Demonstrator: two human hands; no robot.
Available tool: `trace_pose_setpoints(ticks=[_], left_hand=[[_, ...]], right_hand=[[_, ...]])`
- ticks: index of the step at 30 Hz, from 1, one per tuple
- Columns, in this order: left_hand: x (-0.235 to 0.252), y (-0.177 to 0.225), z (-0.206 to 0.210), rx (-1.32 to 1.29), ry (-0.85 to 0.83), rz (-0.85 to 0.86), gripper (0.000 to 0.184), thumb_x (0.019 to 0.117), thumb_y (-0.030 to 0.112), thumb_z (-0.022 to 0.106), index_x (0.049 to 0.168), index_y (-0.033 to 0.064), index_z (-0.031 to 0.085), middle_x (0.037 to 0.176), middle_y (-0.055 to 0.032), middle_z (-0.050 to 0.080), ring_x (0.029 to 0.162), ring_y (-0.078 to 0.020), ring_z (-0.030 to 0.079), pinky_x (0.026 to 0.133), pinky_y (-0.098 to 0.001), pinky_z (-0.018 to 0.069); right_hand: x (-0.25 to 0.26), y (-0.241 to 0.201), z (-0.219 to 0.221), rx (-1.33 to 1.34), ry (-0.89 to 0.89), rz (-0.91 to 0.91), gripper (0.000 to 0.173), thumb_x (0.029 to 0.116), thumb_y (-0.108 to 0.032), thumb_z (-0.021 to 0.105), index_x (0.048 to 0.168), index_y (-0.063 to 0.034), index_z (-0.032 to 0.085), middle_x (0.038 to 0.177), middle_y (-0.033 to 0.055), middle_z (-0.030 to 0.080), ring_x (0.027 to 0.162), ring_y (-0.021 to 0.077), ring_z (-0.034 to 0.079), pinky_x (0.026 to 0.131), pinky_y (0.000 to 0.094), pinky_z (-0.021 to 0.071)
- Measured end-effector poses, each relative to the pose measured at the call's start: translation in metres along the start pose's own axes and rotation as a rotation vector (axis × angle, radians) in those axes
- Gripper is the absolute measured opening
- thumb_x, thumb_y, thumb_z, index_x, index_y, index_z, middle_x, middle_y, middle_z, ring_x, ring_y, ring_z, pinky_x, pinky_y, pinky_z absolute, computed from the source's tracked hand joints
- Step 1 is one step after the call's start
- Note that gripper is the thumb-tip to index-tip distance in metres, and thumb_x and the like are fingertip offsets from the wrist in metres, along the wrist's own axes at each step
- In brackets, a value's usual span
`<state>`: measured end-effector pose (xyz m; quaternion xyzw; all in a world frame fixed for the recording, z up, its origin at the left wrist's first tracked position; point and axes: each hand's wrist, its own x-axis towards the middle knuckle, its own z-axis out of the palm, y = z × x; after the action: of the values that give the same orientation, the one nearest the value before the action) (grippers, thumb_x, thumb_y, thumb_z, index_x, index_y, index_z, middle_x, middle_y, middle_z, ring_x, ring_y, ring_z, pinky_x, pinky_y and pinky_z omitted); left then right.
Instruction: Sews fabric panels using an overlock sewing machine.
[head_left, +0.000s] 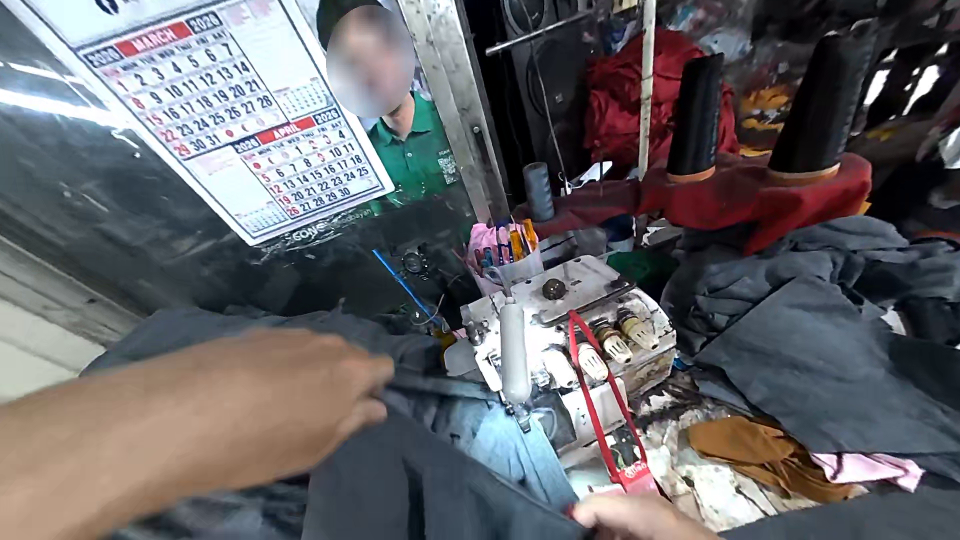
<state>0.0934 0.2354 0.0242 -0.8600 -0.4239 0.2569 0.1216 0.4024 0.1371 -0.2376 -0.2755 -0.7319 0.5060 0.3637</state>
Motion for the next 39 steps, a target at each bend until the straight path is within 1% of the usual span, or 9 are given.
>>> trace_pose_setpoints(ticks=[4, 7, 12, 15, 18, 20, 25, 29, 39], left_hand=[[-0.001, -0.033, -0.028, 0.045, 0.161, 0.078, 0.035, 0.0996, 0.052, 0.053, 0.088, 0.0227, 0.067, 0.074, 0.0048, 0.060, 0.064, -0.0143, 0.064, 0.053, -0.0437, 0.0566], [-0.020, -0.017, -0.039, -0.114, 0.149, 0.057, 0.040, 0.0963, 0.049, 0.055, 0.076, 0.0155, 0.063, 0.057, 0.0024, 0.054, 0.053, -0.0160, 0.059, 0.047, -0.0422, 0.0472], [-0.005, 0.002, -0.026, -0.052, -0.110, -0.111, 0.049, 0.0994, 0.059, 0.053, 0.086, 0.0147, 0.067, 0.067, -0.0041, 0.061, 0.065, -0.0241, 0.066, 0.056, -0.0494, 0.0525], [0.005, -0.020, -0.009, -0.001, -0.002, -0.115, 0.057, 0.0971, 0.069, 0.046, 0.084, 0.0182, 0.069, 0.073, -0.0023, 0.065, 0.070, -0.0232, 0.068, 0.060, -0.0527, 0.0559], [-0.005, -0.017, -0.021, -0.112, 0.130, -0.069, 0.048, 0.0967, 0.056, 0.054, 0.077, 0.0150, 0.068, 0.065, -0.0012, 0.062, 0.064, -0.0212, 0.067, 0.055, -0.0502, 0.0534], [-0.010, -0.003, -0.030, -0.177, 0.067, -0.105, 0.041, 0.0985, 0.047, 0.060, 0.080, 0.0107, 0.065, 0.064, -0.0029, 0.059, 0.063, -0.0215, 0.063, 0.056, -0.0468, 0.0489], [-0.002, -0.005, -0.032, -0.105, -0.046, -0.049, 0.040, 0.1007, 0.052, 0.056, 0.086, 0.0154, 0.067, 0.067, -0.0002, 0.061, 0.064, -0.0181, 0.064, 0.058, -0.0443, 0.0519], [-0.010, 0.001, -0.039, -0.246, -0.021, 0.015, 0.033, 0.0977, 0.043, 0.064, 0.084, 0.0129, 0.065, 0.067, 0.0001, 0.059, 0.063, -0.0162, 0.060, 0.057, -0.0417, 0.0480], [0.004, 0.004, -0.024, -0.309, 0.053, 0.119, 0.036, 0.0977, 0.055, 0.058, 0.086, 0.0232, 0.069, 0.063, 0.0094, 0.057, 0.052, -0.0058, 0.054, 0.047, -0.0311, 0.0463]], right_hand=[[0.041, 0.000, -0.016, 0.214, -0.033, 0.077, 0.026, 0.1041, -0.024, 0.062, 0.125, -0.0091, 0.067, 0.109, 0.0064, 0.075, 0.091, 0.0199, 0.075, 0.076, 0.0411, 0.0655], [0.056, 0.005, -0.027, 0.327, -0.094, 0.092, 0.023, 0.1031, -0.019, 0.064, 0.121, -0.0050, 0.067, 0.102, 0.0103, 0.075, 0.087, 0.0242, 0.076, 0.071, 0.0435, 0.0666], [0.056, 0.013, -0.031, 0.308, -0.135, -0.016, 0.018, 0.1009, -0.018, 0.067, 0.109, -0.0026, 0.070, 0.087, 0.0055, 0.071, 0.076, 0.0127, 0.069, 0.070, 0.0314, 0.0598], [0.056, 0.013, -0.029, 0.354, -0.118, -0.024, 0.018, 0.1005, -0.015, 0.067, 0.112, -0.0011, 0.069, 0.091, 0.0075, 0.073, 0.081, 0.0145, 0.071, 0.075, 0.0330, 0.0617], [0.058, 0.013, -0.026, 0.367, -0.107, -0.030, 0.016, 0.1005, -0.015, 0.067, 0.109, -0.0014, 0.069, 0.087, 0.0063, 0.071, 0.077, 0.0135, 0.069, 0.071, 0.0311, 0.0602], [0.058, 0.013, -0.026, 0.359, -0.105, -0.018, 0.016, 0.1004, -0.017, 0.068, 0.108, -0.0022, 0.070, 0.088, 0.0054, 0.072, 0.078, 0.0125, 0.070, 0.071, 0.0306, 0.0606], [0.057, 0.013, -0.025, 0.358, -0.103, -0.017, 0.017, 0.1009, -0.016, 0.067, 0.110, -0.0022, 0.070, 0.090, 0.0060, 0.072, 0.080, 0.0132, 0.070, 0.074, 0.0315, 0.0602], [0.058, 0.011, -0.025, 0.387, -0.108, 0.009, 0.021, 0.1017, -0.017, 0.066, 0.115, -0.0009, 0.069, 0.097, 0.0094, 0.075, 0.084, 0.0183, 0.074, 0.077, 0.0365, 0.0637], [0.057, 0.010, -0.022, 0.397, -0.106, 0.034, 0.019, 0.1019, -0.016, 0.065, 0.114, -0.0010, 0.069, 0.098, 0.0106, 0.076, 0.088, 0.0231, 0.076, 0.075, 0.0409, 0.0660]])
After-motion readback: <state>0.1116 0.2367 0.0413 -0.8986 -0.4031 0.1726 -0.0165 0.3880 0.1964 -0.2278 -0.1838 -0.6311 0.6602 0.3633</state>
